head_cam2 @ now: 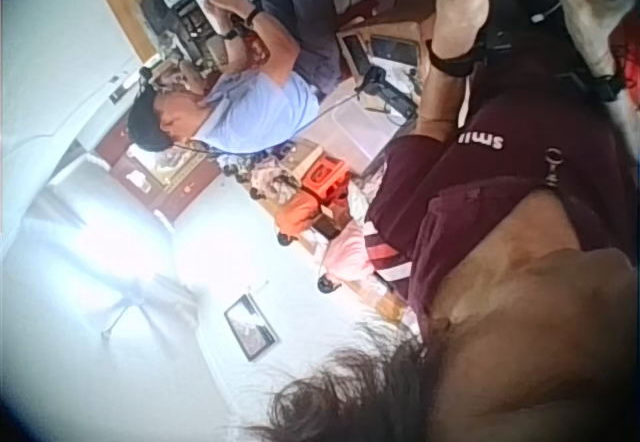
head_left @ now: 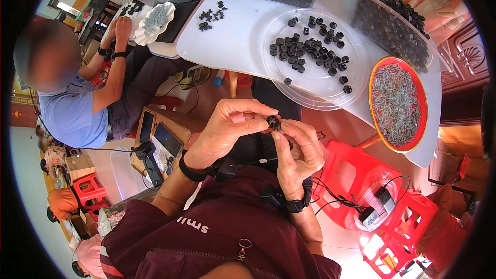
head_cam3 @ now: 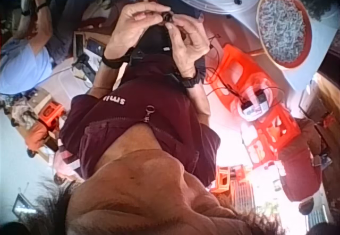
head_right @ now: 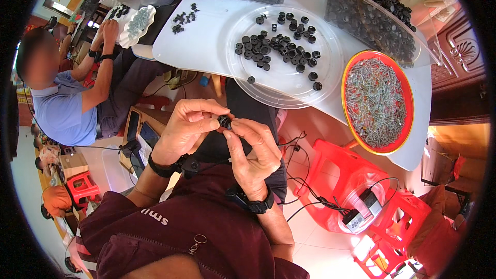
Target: Assembling small black plastic industrial components by hand.
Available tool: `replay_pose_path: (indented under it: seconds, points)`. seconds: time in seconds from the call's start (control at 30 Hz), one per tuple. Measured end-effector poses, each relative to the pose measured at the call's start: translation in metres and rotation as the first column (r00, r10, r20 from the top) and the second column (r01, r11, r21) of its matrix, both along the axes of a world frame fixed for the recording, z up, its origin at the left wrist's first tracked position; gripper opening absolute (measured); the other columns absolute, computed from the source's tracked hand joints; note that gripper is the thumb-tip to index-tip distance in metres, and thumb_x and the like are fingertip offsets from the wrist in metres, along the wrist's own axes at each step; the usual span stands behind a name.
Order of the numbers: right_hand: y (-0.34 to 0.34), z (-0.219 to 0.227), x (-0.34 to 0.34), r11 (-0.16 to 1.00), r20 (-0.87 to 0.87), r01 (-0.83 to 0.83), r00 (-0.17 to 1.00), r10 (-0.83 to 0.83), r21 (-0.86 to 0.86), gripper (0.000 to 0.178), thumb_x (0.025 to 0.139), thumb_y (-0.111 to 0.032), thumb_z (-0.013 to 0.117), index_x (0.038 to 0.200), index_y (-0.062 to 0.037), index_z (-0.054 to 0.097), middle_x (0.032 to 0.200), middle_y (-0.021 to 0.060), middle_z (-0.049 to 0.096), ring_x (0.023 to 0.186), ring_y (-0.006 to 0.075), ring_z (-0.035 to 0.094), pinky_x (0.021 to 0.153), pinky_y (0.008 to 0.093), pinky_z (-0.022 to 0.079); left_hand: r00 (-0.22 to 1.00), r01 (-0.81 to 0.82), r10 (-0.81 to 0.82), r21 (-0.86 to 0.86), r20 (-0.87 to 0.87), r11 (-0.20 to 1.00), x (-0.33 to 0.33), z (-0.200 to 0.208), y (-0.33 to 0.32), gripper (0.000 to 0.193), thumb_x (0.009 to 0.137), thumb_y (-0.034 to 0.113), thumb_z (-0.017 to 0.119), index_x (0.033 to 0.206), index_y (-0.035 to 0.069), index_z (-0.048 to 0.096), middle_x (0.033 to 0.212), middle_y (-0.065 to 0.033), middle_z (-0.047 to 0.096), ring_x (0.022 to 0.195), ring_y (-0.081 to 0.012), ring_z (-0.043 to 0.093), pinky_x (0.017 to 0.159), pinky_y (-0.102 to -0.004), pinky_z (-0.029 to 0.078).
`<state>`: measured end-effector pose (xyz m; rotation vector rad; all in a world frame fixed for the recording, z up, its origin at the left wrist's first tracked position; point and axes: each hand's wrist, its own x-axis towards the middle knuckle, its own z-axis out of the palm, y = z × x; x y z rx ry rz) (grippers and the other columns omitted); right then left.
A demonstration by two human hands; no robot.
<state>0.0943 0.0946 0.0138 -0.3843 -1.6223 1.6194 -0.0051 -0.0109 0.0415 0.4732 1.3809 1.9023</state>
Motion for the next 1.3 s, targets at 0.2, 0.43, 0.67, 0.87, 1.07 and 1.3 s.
replay_pose_path:
  seconds: [0.2,0.43,0.67,0.87,1.07,1.3]
  points:
    - [0.002,0.003,0.001,0.991,0.036,0.027,0.999,-0.032,0.133,0.018,0.069,0.007,0.071,0.085,0.0018,0.066,0.089,0.0109,0.064,0.077,0.0179,0.062,0.068,0.0262,0.049,1.000,0.001,-0.001,-0.018,-0.017,1.000,0.000,0.003,0.000,0.024,0.079,-0.007,0.057,0.100,-0.002,0.065,0.092,-0.0111,0.063,0.068,-0.0048,0.057,0.045,-0.0117,0.036]
    - [0.000,0.002,-0.001,0.981,0.021,0.053,0.998,-0.058,0.187,0.019,0.068,0.008,0.071,0.085,0.0016,0.065,0.088,0.0128,0.065,0.077,0.0197,0.063,0.067,0.0269,0.050,0.996,-0.082,0.081,-0.051,-0.033,0.995,0.002,0.009,0.002,0.024,0.075,-0.012,0.058,0.097,-0.005,0.063,0.093,-0.0123,0.063,0.081,-0.0107,0.061,0.055,-0.0138,0.044]
    - [0.000,-0.001,-0.005,0.949,-0.027,0.086,0.996,-0.082,0.303,0.022,0.067,0.009,0.072,0.086,0.0009,0.064,0.086,0.0131,0.065,0.074,0.0209,0.064,0.063,0.0266,0.051,0.992,-0.060,0.057,-0.016,-0.113,0.998,-0.001,0.000,-0.002,0.024,0.074,-0.014,0.059,0.095,-0.005,0.063,0.093,-0.0127,0.063,0.087,-0.0157,0.062,0.074,-0.0228,0.050]
    - [-0.001,0.001,-0.006,0.911,-0.019,0.127,0.991,-0.130,0.391,0.024,0.066,0.010,0.072,0.086,-0.0005,0.064,0.085,0.0122,0.065,0.072,0.0200,0.064,0.061,0.0258,0.051,0.979,-0.012,0.023,0.054,-0.202,0.998,-0.003,-0.009,-0.003,0.023,0.078,-0.012,0.059,0.099,-0.004,0.064,0.095,-0.0116,0.061,0.088,-0.0142,0.061,0.077,-0.0231,0.049]
    - [0.002,0.005,-0.004,0.892,-0.012,0.121,0.992,-0.129,0.435,0.026,0.065,0.009,0.073,0.086,-0.0014,0.063,0.084,0.0110,0.064,0.070,0.0201,0.063,0.059,0.0266,0.051,0.971,0.058,-0.044,0.051,-0.234,0.997,-0.008,-0.008,-0.004,0.023,0.081,-0.009,0.059,0.103,-0.004,0.063,0.092,-0.0087,0.058,0.083,-0.0100,0.058,0.071,-0.0209,0.048]
    - [0.008,0.009,-0.003,0.834,0.044,0.044,0.996,-0.082,0.550,0.025,0.065,0.005,0.074,0.087,-0.0016,0.064,0.083,0.0091,0.063,0.067,0.0197,0.062,0.056,0.0272,0.050,0.984,0.079,-0.082,-0.025,-0.157,0.997,-0.009,0.001,-0.002,0.022,0.075,-0.011,0.061,0.095,-0.004,0.067,0.089,-0.0101,0.060,0.082,-0.0125,0.058,0.073,-0.0216,0.047]
